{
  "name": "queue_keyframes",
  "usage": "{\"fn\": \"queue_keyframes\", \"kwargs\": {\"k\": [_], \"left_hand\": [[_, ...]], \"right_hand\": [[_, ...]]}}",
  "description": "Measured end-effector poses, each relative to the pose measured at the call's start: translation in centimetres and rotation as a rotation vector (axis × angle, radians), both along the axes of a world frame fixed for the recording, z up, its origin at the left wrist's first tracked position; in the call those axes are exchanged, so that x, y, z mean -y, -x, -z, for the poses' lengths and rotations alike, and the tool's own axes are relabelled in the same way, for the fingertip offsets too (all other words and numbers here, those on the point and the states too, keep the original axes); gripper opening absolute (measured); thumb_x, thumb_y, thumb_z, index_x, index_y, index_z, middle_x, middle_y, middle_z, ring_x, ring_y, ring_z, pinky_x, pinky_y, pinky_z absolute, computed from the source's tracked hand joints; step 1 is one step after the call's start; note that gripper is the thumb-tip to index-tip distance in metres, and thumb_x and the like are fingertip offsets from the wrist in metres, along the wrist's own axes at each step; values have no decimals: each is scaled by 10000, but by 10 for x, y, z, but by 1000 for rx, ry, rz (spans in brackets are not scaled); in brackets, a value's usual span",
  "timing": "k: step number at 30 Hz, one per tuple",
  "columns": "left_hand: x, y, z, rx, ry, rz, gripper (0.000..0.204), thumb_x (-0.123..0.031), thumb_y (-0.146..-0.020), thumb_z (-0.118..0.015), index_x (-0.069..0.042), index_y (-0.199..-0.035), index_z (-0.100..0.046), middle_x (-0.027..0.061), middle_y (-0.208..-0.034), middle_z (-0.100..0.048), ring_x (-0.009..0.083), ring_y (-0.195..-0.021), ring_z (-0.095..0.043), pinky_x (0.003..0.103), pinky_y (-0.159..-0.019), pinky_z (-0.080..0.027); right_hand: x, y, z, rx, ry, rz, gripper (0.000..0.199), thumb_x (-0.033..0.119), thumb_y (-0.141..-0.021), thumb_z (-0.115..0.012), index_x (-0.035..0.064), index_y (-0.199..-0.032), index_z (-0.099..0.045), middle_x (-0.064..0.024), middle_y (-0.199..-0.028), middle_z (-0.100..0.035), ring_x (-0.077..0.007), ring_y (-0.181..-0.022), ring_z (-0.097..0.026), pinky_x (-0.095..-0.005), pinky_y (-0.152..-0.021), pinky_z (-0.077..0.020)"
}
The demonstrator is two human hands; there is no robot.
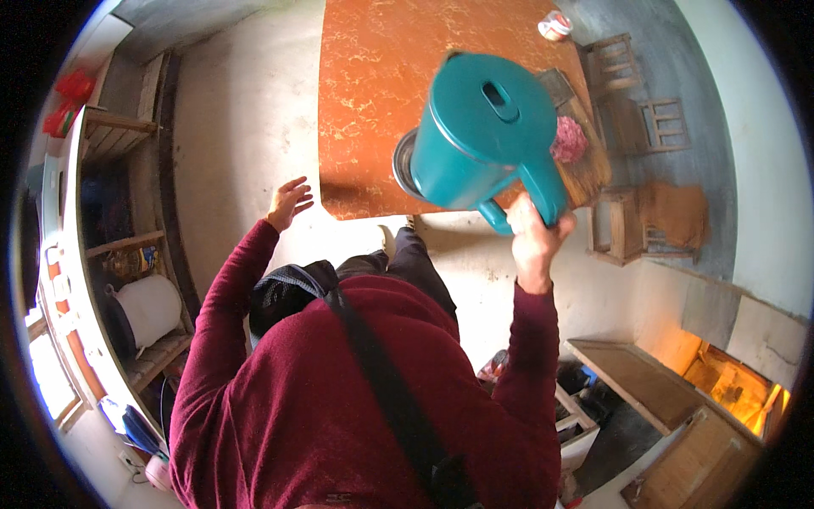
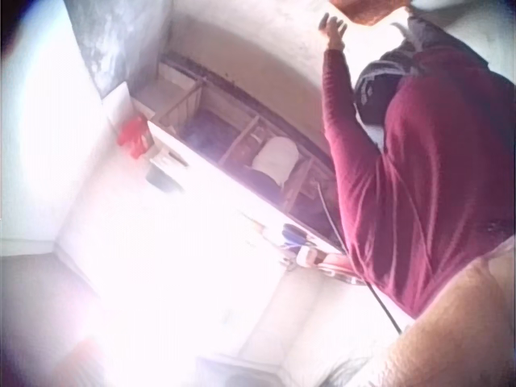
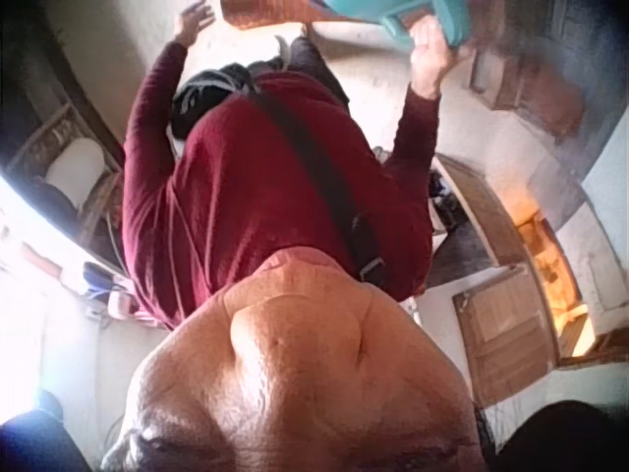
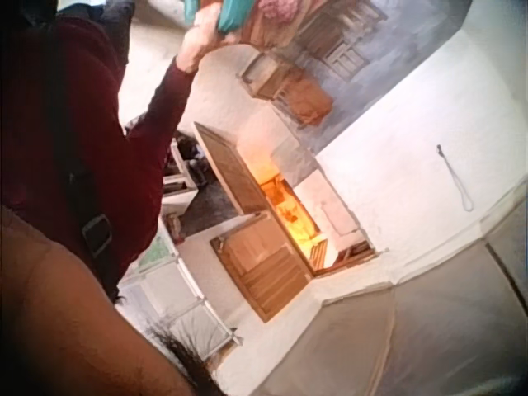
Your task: The person retrieves a large metal bowl from a utility area and places it on a kitchen counter. They then pick up a green electric kettle, pour hot water into a small metal bowl on a wooden table, and place the kettle down. After washing their hands at a sink, the person returns to the table and begins handling a pile of minced meat on a cutting board, picking up portions of it with their hands.
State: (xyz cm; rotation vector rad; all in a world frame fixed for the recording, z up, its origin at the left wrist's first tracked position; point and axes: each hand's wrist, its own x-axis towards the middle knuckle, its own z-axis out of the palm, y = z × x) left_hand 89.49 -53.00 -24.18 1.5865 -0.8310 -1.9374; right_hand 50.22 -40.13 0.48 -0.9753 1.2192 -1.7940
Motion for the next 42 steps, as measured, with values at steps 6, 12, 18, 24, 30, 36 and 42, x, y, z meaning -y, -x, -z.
{"fn": "queue_keyframes", "kwargs": {"k": [6,12,18,24,30,36,42], "left_hand": [[-14,-13,-6,19,19,-160,480,-189,-840,-524,-22,-1267,-383,130,-1079,-508,235,-922,-538,370,-815,-490],[-42,-24,-12,34,-2,-325,518,-223,-841,-549,-35,-1287,-366,167,-1162,-469,251,-967,-521,394,-855,-470],[-78,-25,-12,99,-60,-500,490,-200,-840,-546,-41,-1273,-383,158,-1145,-478,235,-938,-533,388,-835,-483],[-90,-12,-17,113,-89,-582,481,-181,-841,-553,-16,-1261,-389,148,-1105,-498,221,-896,-551,369,-796,-503],[-84,4,-27,106,-88,-612,469,-170,-847,-547,-19,-1263,-392,133,-1085,-509,206,-877,-554,361,-789,-504],[-76,10,-38,141,-92,-622,446,-155,-852,-534,-14,-1254,-404,134,-1085,-514,205,-883,-553,356,-798,-503],[-78,11,-35,122,-90,-605,483,-192,-850,-556,-30,-1272,-385,129,-1103,-502,191,-883,-546,364,-820,-493]], "right_hand": [[131,-4,25,39,-8,-61,98,24,-748,-585,43,-672,-527,18,-587,-487,-53,-476,-437,-206,-428,-322],[262,-20,69,-1,-52,-119,173,108,-732,-648,91,-621,-517,59,-530,-448,-20,-443,-391,-209,-395,-291],[355,-34,103,-79,-49,-192,247,158,-732,-627,76,-550,-482,63,-518,-426,-41,-478,-390,-252,-430,-297],[408,-40,127,-109,-60,-175,244,153,-715,-625,17,-557,-500,48,-510,-451,-52,-482,-404,-258,-446,-317],[427,-45,138,-44,-63,-153,201,132,-705,-641,19,-577,-535,54,-513,-460,-44,-483,-404,-240,-444,-317],[434,-45,156,-53,-17,-133,151,113,-711,-634,18,-617,-565,56,-543,-478,-47,-499,-407,-241,-462,-336],[423,-47,164,0,-33,-186,162,108,-712,-640,29,-601,-552,55,-542,-475,-43,-495,-412,-236,-450,-330]]}}
